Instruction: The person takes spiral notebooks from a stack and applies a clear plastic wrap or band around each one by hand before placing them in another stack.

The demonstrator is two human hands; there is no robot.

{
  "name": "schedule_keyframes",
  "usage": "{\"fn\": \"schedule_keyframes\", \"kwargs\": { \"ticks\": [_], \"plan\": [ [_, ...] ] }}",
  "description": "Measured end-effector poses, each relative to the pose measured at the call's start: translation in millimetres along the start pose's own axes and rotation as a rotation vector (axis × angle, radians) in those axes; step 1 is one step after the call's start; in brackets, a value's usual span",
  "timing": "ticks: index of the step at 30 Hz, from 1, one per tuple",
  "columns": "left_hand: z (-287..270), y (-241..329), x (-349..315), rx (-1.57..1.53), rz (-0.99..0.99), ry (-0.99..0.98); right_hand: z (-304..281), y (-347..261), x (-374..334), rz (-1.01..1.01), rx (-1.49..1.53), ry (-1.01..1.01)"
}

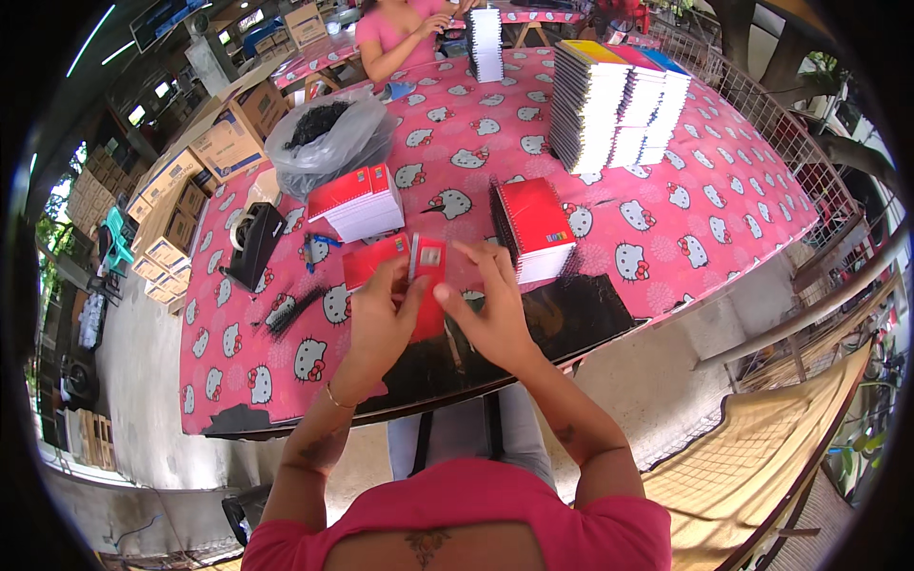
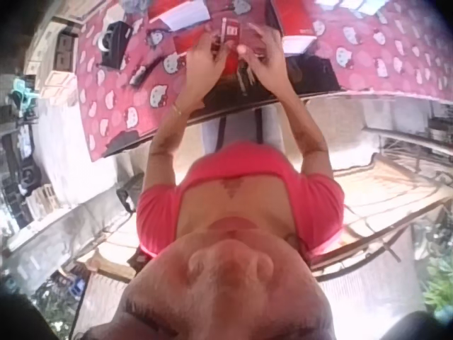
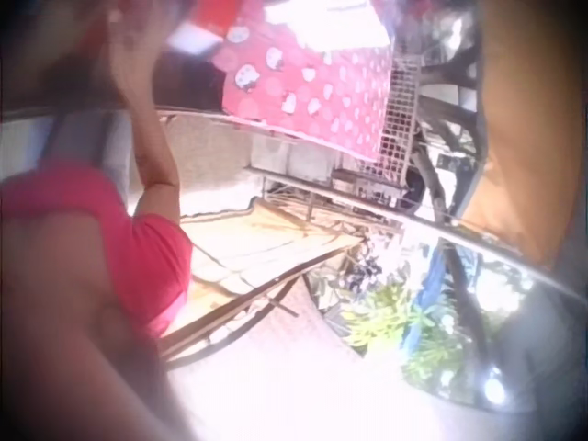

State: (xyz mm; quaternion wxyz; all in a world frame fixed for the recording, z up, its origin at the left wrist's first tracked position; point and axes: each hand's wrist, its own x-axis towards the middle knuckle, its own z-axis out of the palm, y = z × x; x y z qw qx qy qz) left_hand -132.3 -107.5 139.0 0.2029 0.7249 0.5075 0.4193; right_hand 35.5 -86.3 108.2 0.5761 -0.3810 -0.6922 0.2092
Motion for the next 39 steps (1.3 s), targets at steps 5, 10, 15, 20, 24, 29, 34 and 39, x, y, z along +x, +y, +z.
{"fn": "schedule_keyframes", "kwargs": {
  "ticks": [5, 10, 15, 20, 24, 29, 34, 39],
  "plan": [
    [12, 16, 36, -0.405, 0.18, 0.037, -50, 4, 37, 0.336, 0.443, 0.106],
    [0, -51, 26, -0.262, 0.001, 0.139, -106, 69, 80, 0.363, -0.041, -0.019],
    [-21, -119, 3, 0.149, 0.06, 0.226, -117, 106, 85, 0.208, -0.405, -0.112],
    [-26, -174, 3, 0.573, 0.375, 0.175, -113, 97, 84, 0.323, -0.487, -0.072],
    [-28, -183, -1, 0.662, 0.438, 0.151, -100, 52, 71, -0.004, -0.469, 0.092],
    [-42, -121, -13, 0.586, 0.275, 0.075, -23, 0, 18, -0.055, -0.005, -0.172],
    [-24, -106, -31, 0.361, 0.36, 0.022, 26, 69, -43, 0.467, 0.096, -0.495],
    [-123, -195, -55, 0.895, 0.018, 0.202, 50, 69, -50, 0.315, 0.32, -0.223]
  ]
}}
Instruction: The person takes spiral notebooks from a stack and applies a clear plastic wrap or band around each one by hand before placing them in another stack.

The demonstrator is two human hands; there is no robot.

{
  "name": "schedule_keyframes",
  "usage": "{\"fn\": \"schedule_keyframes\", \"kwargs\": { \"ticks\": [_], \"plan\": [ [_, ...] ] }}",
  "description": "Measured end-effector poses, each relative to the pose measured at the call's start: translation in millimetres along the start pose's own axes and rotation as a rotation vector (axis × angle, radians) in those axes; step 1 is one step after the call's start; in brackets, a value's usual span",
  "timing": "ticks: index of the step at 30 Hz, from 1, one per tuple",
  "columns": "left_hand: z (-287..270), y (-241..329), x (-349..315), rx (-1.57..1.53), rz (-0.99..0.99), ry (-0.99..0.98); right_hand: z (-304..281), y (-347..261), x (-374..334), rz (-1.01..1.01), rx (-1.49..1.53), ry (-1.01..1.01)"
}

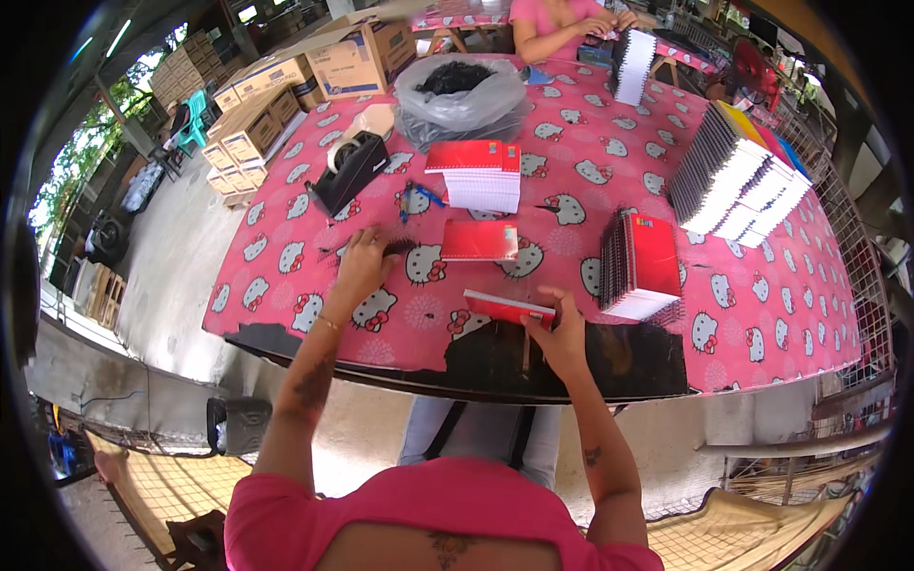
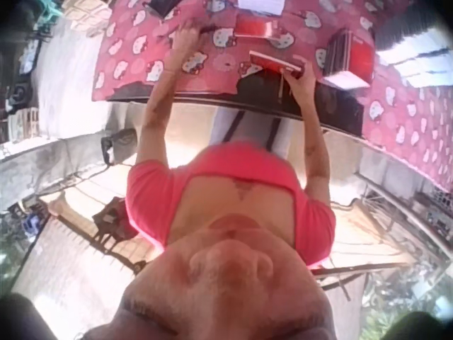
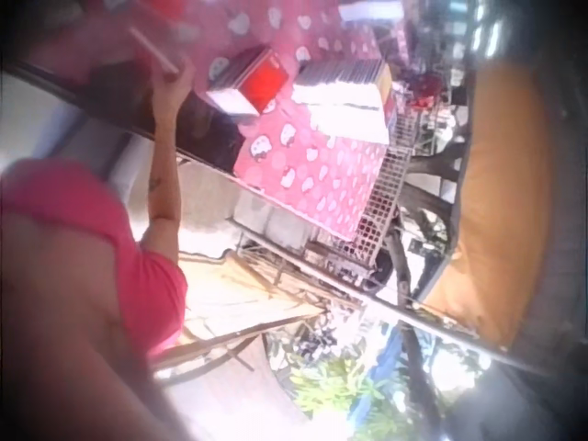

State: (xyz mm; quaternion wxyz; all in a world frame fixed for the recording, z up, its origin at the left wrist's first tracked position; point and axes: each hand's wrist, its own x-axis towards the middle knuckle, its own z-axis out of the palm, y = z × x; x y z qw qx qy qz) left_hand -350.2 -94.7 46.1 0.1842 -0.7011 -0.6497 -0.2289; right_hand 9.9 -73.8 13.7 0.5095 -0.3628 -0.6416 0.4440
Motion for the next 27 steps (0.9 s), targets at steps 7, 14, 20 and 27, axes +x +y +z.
{"fn": "schedule_keyframes", "kwargs": {
  "ticks": [7, 14, 20, 27],
  "plan": [
    [18, 8, -9, 0.024, -0.107, 0.024, -2, 4, 13, 0.197, 0.075, -0.247],
    [13, 23, -9, -0.078, 0.012, 0.175, -4, 1, 13, 0.263, 0.125, -0.262],
    [-7, 80, -10, -0.471, 0.007, 0.113, -11, 7, 13, 0.245, 0.11, -0.264],
    [-17, 120, -25, -0.787, -0.169, 0.024, -10, 6, 13, 0.256, 0.131, -0.307]
  ]
}}
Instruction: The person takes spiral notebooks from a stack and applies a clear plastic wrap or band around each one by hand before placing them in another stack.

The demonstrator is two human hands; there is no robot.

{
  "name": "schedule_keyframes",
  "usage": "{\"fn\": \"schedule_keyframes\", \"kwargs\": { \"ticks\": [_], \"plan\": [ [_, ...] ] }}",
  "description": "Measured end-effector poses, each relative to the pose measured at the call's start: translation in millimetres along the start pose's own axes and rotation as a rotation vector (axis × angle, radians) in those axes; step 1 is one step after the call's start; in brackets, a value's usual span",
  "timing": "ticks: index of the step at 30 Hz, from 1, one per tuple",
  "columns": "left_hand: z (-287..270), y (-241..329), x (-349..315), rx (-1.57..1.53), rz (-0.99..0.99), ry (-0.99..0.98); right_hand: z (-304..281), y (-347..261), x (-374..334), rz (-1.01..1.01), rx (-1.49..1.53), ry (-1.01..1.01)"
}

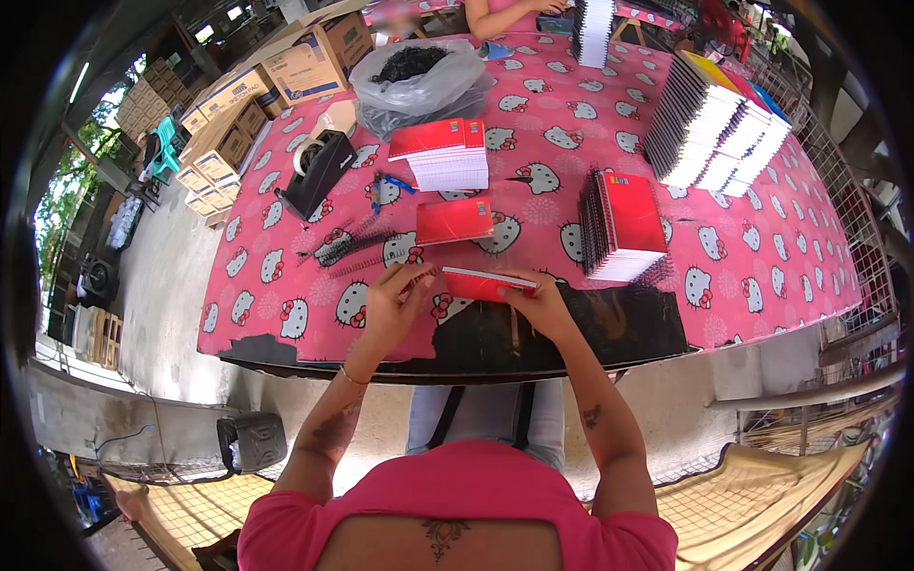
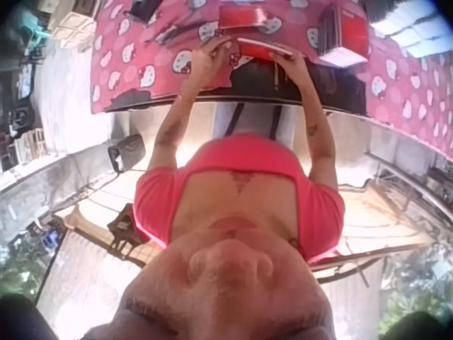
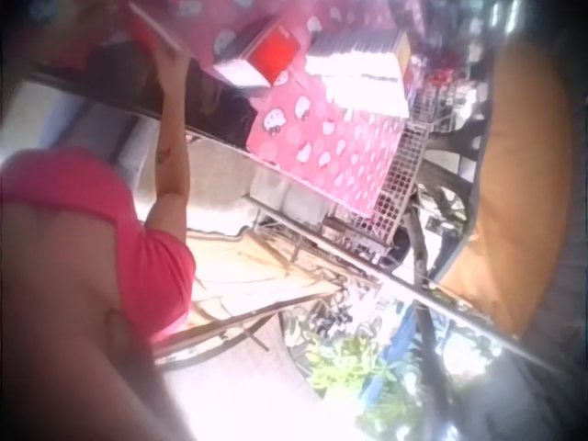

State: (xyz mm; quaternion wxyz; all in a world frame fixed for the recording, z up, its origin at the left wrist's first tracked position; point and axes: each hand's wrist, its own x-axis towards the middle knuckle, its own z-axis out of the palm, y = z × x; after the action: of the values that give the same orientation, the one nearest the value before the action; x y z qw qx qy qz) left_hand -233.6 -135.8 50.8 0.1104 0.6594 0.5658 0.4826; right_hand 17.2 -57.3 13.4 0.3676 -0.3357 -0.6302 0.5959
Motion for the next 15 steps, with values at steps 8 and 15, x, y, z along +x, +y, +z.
{"fn": "schedule_keyframes", "kwargs": {
  "ticks": [8, 15],
  "plan": [
    [5, -3, 2, -0.043, 0.055, -0.002, -1, 3, 1, -0.012, 0.02, -0.007],
    [2, 7, 12, -0.063, 0.142, -0.03, -4, -2, -5, 0.064, -0.057, -0.02]
  ]
}}
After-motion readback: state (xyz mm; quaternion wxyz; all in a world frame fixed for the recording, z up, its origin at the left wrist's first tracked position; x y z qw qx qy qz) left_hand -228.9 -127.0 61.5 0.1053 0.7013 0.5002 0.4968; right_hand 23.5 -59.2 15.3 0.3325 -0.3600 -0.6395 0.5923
